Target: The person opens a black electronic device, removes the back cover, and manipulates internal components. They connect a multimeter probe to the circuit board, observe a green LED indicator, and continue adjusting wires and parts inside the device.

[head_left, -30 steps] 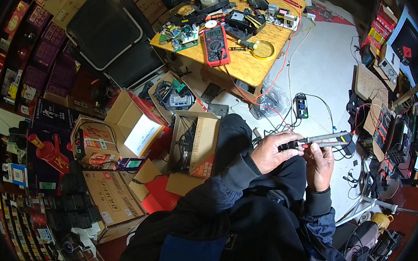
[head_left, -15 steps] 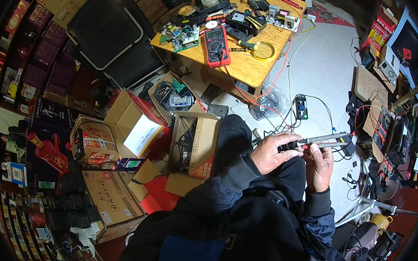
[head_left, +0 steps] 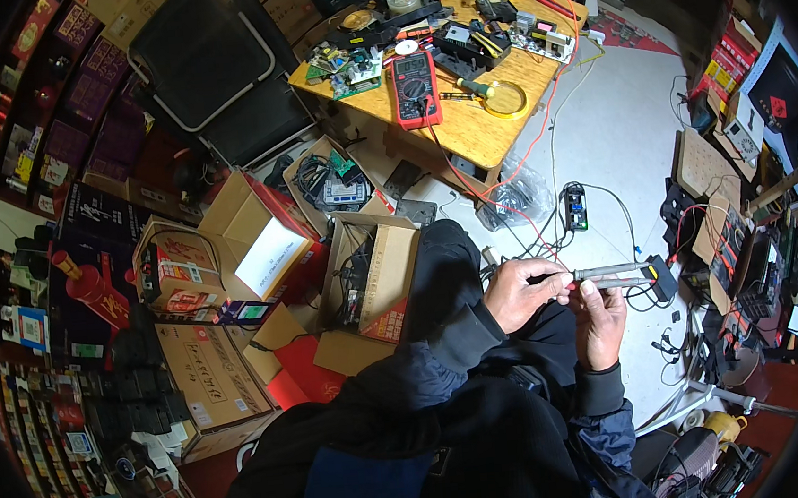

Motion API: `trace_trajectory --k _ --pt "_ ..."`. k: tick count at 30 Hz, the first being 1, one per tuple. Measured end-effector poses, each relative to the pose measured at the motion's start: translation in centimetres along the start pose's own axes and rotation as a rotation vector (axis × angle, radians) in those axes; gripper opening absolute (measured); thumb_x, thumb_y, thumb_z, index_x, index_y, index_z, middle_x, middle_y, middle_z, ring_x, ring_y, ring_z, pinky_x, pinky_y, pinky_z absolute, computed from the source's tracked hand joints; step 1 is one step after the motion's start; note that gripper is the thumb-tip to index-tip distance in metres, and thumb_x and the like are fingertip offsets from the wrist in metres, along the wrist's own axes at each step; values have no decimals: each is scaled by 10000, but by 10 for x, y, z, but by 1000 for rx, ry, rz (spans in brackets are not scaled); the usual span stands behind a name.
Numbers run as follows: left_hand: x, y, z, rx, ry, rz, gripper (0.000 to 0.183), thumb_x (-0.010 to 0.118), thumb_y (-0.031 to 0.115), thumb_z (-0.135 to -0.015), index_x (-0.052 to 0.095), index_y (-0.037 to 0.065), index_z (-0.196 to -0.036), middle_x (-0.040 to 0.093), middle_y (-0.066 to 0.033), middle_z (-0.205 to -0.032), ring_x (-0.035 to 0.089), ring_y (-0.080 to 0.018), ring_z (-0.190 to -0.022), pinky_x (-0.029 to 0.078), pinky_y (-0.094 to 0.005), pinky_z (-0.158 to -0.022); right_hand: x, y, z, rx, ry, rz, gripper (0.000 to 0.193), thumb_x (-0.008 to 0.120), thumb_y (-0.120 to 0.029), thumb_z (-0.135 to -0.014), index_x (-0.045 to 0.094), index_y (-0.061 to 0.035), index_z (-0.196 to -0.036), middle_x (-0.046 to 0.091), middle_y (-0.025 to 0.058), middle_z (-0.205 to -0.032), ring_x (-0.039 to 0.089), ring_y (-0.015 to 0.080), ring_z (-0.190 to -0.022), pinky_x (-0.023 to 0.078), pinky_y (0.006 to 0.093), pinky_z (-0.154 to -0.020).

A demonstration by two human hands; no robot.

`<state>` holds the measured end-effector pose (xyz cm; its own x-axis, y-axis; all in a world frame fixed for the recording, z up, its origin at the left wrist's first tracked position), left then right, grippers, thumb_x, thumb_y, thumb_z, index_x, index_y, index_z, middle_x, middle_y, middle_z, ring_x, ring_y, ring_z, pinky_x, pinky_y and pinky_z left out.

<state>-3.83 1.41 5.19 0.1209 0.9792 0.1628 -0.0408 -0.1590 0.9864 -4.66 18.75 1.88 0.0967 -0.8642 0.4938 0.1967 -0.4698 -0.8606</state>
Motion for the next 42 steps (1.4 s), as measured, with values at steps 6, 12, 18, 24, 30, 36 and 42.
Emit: trace_trajectory --k 6,12,18,24,30,36,42 --pt "1 -6 2 31 59 -9 229 655 145 -1040 704 -67 -1112 717 -64 -925 649 -80 -846 521 -247 -742 3 -1 0 -5 -11 -13 161 635 -97 -1035 584 -17 -1165 726 130 -1001 723 205 -875 581 332 -826" --pt "0 -6 2 33 55 -21 226 653 141 -1041 706 -67 -1110 715 -60 -931 634 -74 -841 521 -249 -743 5 -2 0 -3 3 -4 153 637 -108 -1036 571 -27 -1148 723 130 -988 729 209 -866 584 332 -824" --pt "1 -4 2 21 47 -3 237 654 159 -1043 711 -58 -1118 714 -49 -925 624 -69 -834 512 -246 -729 5 -3 0 3 2 -6 156 640 -115 -1035 573 -24 -1143 721 128 -986 731 209 -863 588 334 -820" --pt "1 -5 2 42 49 -20 245 654 171 -1045 714 -53 -1122 716 -47 -922 624 -69 -827 509 -245 -719 3 -3 0 7 2 -1 160 644 -120 -1034 574 -24 -1141 717 123 -984 729 210 -861 588 337 -818" --pt "1 -6 2 46 54 -39 241 650 167 -1047 713 -52 -1124 718 -48 -921 624 -68 -817 511 -245 -719 4 -2 0 -10 -8 -8 160 645 -120 -1035 577 -31 -1148 716 122 -987 724 210 -861 586 339 -824" --pt "1 -2 3 40 44 -26 236 642 155 -1048 709 -58 -1124 721 -57 -928 626 -71 -814 517 -246 -719 3 -2 1 -6 -1 1 162 647 -122 -1033 576 -31 -1147 715 122 -982 724 211 -863 585 339 -826" --pt "2 -2 2 57 49 -9 238 640 154 -1048 704 -66 -1115 720 -67 -942 633 -80 -839 526 -255 -746 4 -2 0 -2 -3 -9 157 643 -115 -1033 575 -24 -1141 709 118 -977 724 213 -863 586 340 -824"
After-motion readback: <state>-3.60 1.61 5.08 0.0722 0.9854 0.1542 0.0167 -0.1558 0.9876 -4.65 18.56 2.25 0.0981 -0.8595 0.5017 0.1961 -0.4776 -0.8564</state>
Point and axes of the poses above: each hand's wrist, its own z-axis away from the middle knuckle, its own x-axis out of the palm, y = z × x, the point moved 3 cm from there along -z, towards the middle knuckle
